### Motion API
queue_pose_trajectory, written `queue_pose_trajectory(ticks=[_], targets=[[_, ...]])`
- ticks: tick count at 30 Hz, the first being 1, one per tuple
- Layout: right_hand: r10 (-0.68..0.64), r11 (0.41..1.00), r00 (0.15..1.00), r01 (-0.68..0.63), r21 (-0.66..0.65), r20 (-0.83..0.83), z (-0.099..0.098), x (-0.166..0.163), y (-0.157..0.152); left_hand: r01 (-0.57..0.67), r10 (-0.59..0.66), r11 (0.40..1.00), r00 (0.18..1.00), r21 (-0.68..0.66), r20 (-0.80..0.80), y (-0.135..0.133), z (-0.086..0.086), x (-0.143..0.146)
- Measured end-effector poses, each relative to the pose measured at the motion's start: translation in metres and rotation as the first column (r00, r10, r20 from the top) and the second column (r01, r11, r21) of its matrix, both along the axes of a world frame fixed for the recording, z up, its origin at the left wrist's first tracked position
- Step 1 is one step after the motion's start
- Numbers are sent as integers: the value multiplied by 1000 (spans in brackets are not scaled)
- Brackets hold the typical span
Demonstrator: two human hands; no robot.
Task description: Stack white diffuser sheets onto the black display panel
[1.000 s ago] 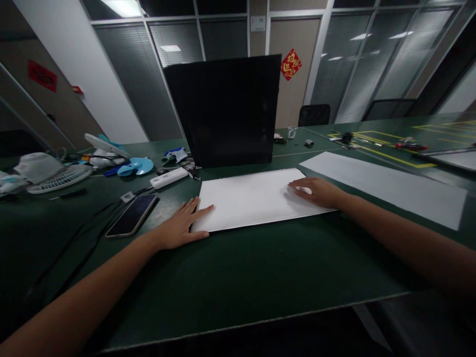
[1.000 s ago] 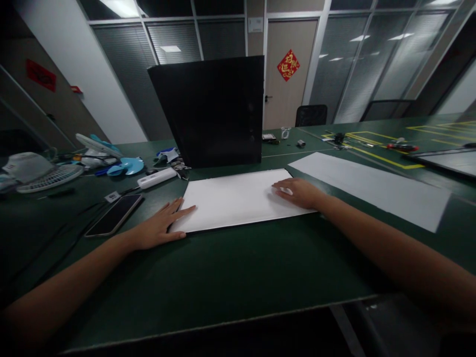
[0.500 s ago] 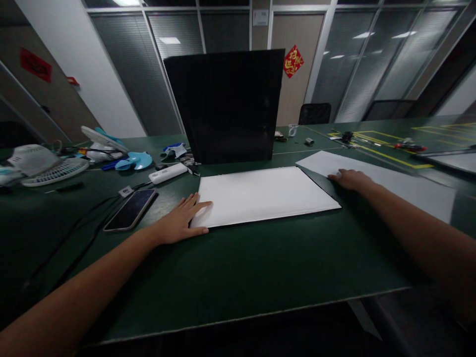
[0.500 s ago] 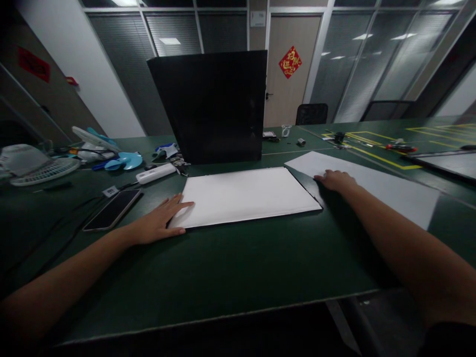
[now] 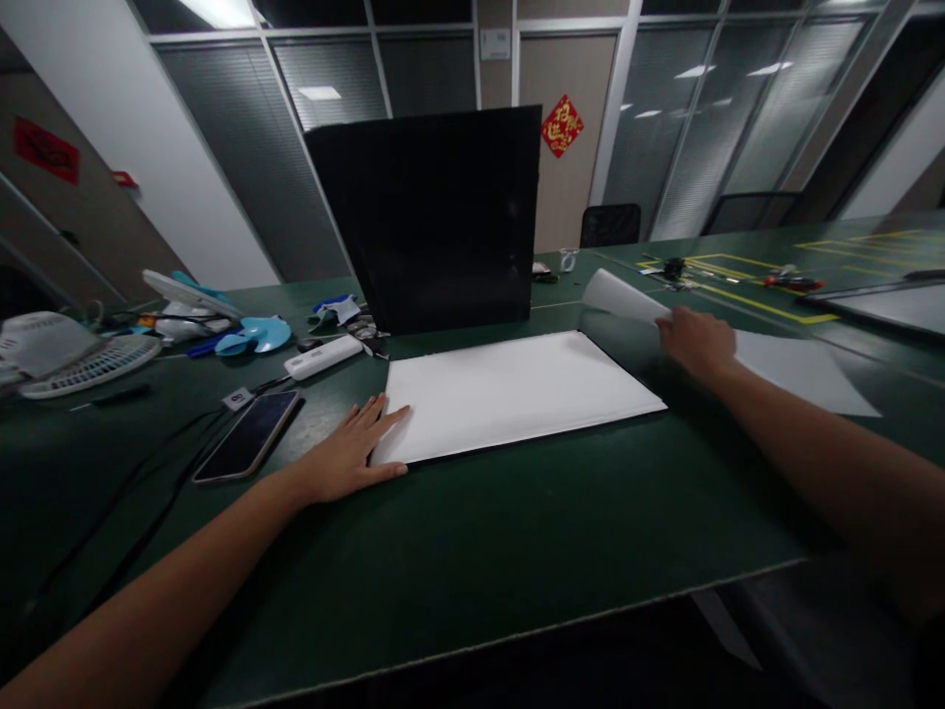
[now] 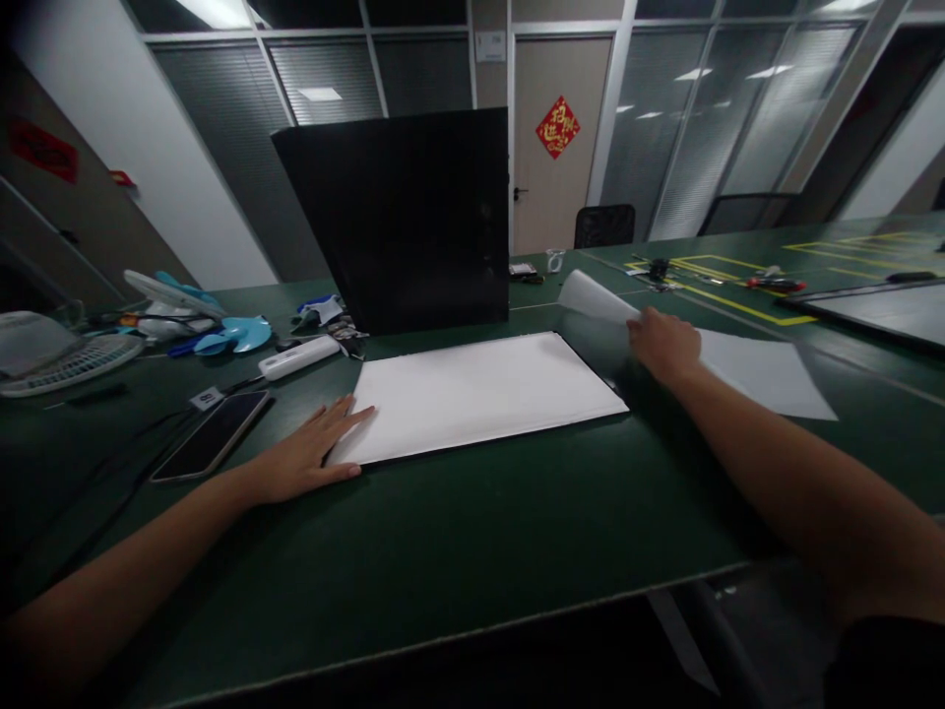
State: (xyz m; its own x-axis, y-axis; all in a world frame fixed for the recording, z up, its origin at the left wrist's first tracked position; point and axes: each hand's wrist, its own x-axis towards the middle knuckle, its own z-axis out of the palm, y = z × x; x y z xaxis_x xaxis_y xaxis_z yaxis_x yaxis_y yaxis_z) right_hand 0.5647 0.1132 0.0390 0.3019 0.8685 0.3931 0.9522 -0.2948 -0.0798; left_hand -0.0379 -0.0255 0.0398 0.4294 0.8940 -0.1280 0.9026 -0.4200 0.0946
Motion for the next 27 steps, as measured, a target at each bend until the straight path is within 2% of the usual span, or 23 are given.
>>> queue_pose_trajectory(ticks=[3,5,7,9,10,12,14,15,16,17,19,21,22,23,25,27], targets=[[152,983,988,-155,93,38,11,-29,-16,4,-4,1000,1000,-9,-2,1,-1,0],[357,929,933,-360,82,54,13,-51,-28,12,-12,1000,1000,-23,-3,2,-2,0],[583,813,812,-583,-2,37,11,-75,-40,11,-11,999,1000,-33,-5,3,-2,0],[742,663,670,-738,-125,-25,6,-99,-51,8,-9,999,1000,-35,-7,2,-2,-1],[793,589,606,-789,-176,-61,2,-109,-56,10,-10,999,1000,-35,-7,2,-2,-1],[851,476,511,-847,-235,-119,-4,-127,-64,13,-13,999,1000,-30,-4,2,-2,-1],[876,418,458,-878,-232,-153,-8,-137,-66,16,-16,1000,1000,-23,-3,2,-2,-1],[873,427,463,-878,-218,-153,-9,-138,-65,17,-17,1000,1000,-20,-4,2,-3,-2],[859,464,493,-864,-197,-138,-9,-136,-62,18,-19,1000,1000,-17,-5,2,-4,-2],[831,525,545,-834,-171,-108,-8,-132,-58,22,-22,1000,1000,-14,-6,3,-4,-2],[716,690,697,-715,-116,-33,-5,-115,-47,27,-27,1000,1000,-7,-3,3,-5,-3],[526,846,850,-523,-103,4,-3,-91,-34,29,-29,1000,1000,-2,2,4,-6,-4],[418,901,908,-415,-125,-2,-2,-78,-28,27,-27,1000,1000,0,3,4,-7,-4],[316,935,949,-315,-162,-17,-2,-66,-23,25,-26,1000,1000,1,5,4,-7,-4],[170,955,984,-177,-237,-47,-3,-45,-16,22,-22,1000,1000,2,10,4,-7,-4],[125,957,991,-135,-258,-55,-4,-35,-13,13,-13,1000,1000,-3,16,4,-7,-4]])
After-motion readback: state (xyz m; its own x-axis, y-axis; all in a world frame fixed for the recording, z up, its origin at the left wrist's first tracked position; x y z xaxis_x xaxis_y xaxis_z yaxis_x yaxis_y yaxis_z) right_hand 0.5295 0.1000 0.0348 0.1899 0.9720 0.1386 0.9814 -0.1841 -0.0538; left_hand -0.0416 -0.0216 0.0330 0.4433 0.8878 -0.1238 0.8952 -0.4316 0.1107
